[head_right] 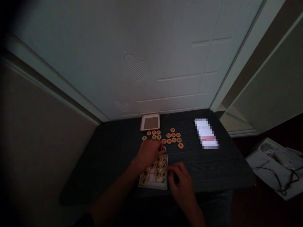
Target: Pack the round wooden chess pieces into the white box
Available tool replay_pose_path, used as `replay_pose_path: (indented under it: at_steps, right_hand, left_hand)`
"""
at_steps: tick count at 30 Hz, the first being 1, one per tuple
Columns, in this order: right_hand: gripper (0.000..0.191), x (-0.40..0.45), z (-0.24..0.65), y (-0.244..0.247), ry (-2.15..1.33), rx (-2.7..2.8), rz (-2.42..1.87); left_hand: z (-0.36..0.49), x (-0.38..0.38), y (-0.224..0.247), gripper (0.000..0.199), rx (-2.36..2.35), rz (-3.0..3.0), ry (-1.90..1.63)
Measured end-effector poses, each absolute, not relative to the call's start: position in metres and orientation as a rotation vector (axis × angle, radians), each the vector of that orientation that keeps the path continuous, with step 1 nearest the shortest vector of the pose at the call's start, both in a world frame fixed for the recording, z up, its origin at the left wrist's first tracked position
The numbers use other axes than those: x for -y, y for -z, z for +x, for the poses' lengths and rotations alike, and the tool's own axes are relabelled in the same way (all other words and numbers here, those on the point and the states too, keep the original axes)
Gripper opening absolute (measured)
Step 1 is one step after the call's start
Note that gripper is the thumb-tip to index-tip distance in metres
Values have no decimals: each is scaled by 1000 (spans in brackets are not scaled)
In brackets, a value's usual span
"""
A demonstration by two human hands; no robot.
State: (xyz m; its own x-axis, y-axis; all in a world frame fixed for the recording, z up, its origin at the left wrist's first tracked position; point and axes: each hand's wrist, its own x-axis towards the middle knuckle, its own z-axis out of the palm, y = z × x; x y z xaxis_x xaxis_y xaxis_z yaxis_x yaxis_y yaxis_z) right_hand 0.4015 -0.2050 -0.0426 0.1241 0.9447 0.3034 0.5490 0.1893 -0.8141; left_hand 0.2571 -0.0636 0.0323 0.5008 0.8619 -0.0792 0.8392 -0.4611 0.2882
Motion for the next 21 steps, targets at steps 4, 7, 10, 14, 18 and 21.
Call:
replay_pose_path:
  at_steps: [4, 7, 10, 14, 18, 21]
  right_hand:
    - [22, 205, 401, 42, -504, 1543, -1488]
    - [20, 204, 400, 43, -496, 1554, -1495]
    - [18, 204, 399, 43, -485, 1571, -1507]
    - [17, 203, 398, 44, -443, 1589, -1512]
    - [17, 201, 399, 47, -412, 1610, -1520]
    - [18, 199, 400, 50, -391, 1617, -1529]
  left_hand:
    - [256, 64, -36, 11, -1428, 2446, -144]
    - [249, 66, -42, 23, -1274, 2302, -349]
    - [237, 68, -48, 42, -995, 1966, -574]
    - [213, 74, -44, 42, -833, 1466, -707]
    - [188, 82, -31, 44, -813, 1096, -792]
    - [173, 90, -25, 43, -762, 889, -906]
